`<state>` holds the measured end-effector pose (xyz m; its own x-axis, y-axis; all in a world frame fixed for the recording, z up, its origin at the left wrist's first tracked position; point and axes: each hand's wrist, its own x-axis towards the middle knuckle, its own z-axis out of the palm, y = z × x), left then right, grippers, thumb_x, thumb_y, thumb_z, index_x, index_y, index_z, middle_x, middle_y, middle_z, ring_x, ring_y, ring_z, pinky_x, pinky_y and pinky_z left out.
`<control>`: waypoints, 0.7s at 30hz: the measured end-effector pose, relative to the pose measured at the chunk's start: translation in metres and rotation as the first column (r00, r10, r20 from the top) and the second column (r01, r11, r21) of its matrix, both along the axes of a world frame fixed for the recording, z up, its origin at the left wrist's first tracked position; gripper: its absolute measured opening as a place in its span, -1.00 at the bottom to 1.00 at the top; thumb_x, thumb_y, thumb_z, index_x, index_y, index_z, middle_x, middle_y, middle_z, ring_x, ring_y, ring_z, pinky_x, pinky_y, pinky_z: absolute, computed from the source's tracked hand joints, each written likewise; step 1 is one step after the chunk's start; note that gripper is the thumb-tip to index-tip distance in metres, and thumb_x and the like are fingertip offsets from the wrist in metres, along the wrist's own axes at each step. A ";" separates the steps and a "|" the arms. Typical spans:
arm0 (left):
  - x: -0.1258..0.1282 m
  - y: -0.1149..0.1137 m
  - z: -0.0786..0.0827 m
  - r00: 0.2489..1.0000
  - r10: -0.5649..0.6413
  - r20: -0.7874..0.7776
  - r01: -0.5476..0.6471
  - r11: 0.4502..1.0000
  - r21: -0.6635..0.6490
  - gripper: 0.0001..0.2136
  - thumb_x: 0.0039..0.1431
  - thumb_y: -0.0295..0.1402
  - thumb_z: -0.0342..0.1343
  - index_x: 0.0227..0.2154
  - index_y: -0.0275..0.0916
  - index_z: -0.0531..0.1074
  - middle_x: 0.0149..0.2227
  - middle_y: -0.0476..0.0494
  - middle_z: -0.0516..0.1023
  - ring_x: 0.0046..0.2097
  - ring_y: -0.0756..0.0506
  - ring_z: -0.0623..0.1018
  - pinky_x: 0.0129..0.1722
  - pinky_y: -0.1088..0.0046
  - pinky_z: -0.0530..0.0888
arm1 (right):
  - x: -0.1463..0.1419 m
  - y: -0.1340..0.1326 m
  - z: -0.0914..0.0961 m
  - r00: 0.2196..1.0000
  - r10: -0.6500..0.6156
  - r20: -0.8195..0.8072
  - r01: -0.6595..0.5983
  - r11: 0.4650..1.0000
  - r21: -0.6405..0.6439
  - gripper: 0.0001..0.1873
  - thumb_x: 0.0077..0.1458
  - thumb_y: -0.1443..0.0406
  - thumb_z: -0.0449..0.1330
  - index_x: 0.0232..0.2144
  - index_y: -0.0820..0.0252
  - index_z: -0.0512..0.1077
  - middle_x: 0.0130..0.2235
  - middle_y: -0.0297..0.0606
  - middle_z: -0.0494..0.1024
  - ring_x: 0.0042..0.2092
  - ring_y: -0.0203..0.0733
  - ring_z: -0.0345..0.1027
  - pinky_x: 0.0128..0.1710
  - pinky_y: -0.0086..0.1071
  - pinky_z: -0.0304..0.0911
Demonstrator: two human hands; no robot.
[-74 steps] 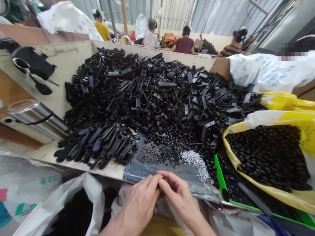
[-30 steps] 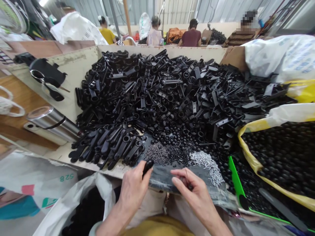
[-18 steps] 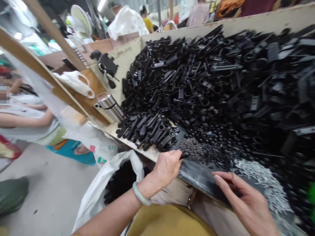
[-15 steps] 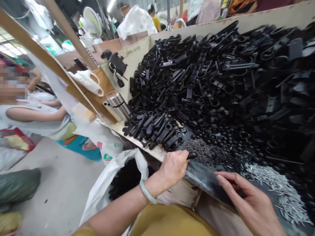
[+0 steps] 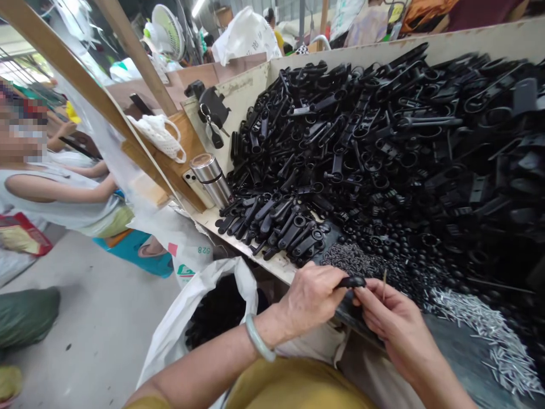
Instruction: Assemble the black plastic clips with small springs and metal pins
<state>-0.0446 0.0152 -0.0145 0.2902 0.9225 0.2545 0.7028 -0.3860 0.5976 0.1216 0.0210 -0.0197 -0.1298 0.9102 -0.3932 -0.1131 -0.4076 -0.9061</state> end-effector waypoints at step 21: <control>-0.001 0.013 0.005 0.983 0.118 0.139 -0.064 0.937 -0.343 -0.84 0.19 -0.36 0.05 -0.49 -0.19 0.44 -0.54 -0.04 0.53 -0.50 -0.07 0.40 -0.41 0.40 0.24 | 0.015 0.001 -0.012 0.731 -0.078 0.678 -0.494 0.625 0.604 -0.70 0.41 0.29 0.04 -0.19 0.11 0.59 -0.26 -0.18 0.57 -0.28 -0.19 0.46 -0.28 -0.37 0.34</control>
